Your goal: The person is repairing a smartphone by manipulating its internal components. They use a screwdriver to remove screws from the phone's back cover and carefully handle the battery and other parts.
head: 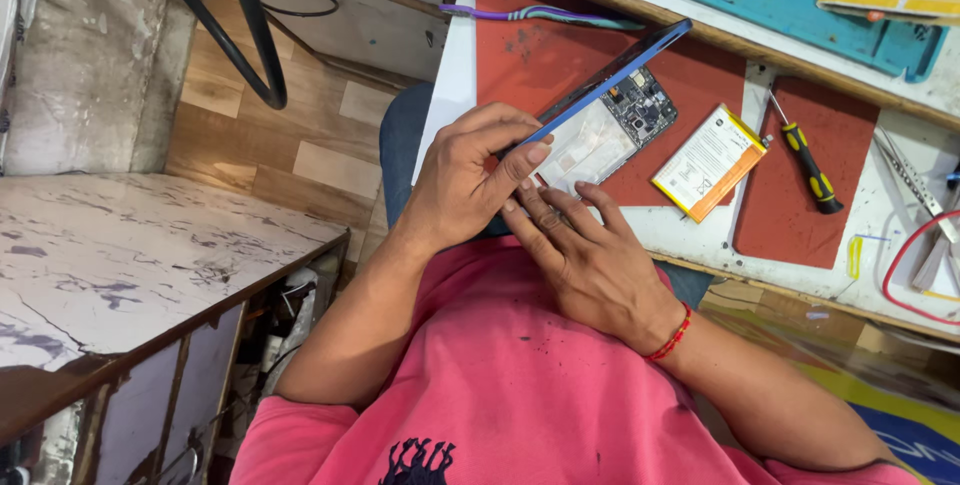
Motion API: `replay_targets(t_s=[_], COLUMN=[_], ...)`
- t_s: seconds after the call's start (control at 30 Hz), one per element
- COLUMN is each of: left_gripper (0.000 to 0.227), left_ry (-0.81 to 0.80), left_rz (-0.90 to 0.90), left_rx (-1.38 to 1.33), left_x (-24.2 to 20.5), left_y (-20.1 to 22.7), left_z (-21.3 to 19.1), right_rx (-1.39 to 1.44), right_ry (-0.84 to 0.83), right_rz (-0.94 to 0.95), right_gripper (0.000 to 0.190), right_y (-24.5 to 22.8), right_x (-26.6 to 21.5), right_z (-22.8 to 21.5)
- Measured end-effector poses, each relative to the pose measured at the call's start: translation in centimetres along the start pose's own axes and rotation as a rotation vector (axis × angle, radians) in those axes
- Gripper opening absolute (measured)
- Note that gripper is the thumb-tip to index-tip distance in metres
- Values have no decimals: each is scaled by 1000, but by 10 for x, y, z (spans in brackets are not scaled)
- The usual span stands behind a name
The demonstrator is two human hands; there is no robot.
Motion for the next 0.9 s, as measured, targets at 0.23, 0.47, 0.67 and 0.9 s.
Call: replay_targets(t_s=[0.23, 0.47, 0.67, 0.9], left_gripper=[24, 26, 25, 24], left_ry=[-8, -24, -44, -22], left_rz=[91, 87, 61, 74], left_rx=[60, 100, 75, 64], left_x=[1, -1, 0, -3], left_y=[13, 15, 12, 13], left_z=[1, 4, 5, 3], right_rx=[194, 68, 22, -108], right_ry=[195, 277, 82, 58], right_rz=[49, 657, 584, 579], right_gripper=[57, 101, 117, 119], right_y=[23, 109, 143, 148], right_x=[-9, -71, -57, -51], right_z=[-16, -67, -63, -62])
Point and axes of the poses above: each hand's wrist, its own x-axis towards the middle knuckle, its own z-axis out of the palm, y = z × x, the point moved 8 cm from there along x, towards the middle knuckle, and after that the axes turned 3 degrees about y, right-handed, at the moved point
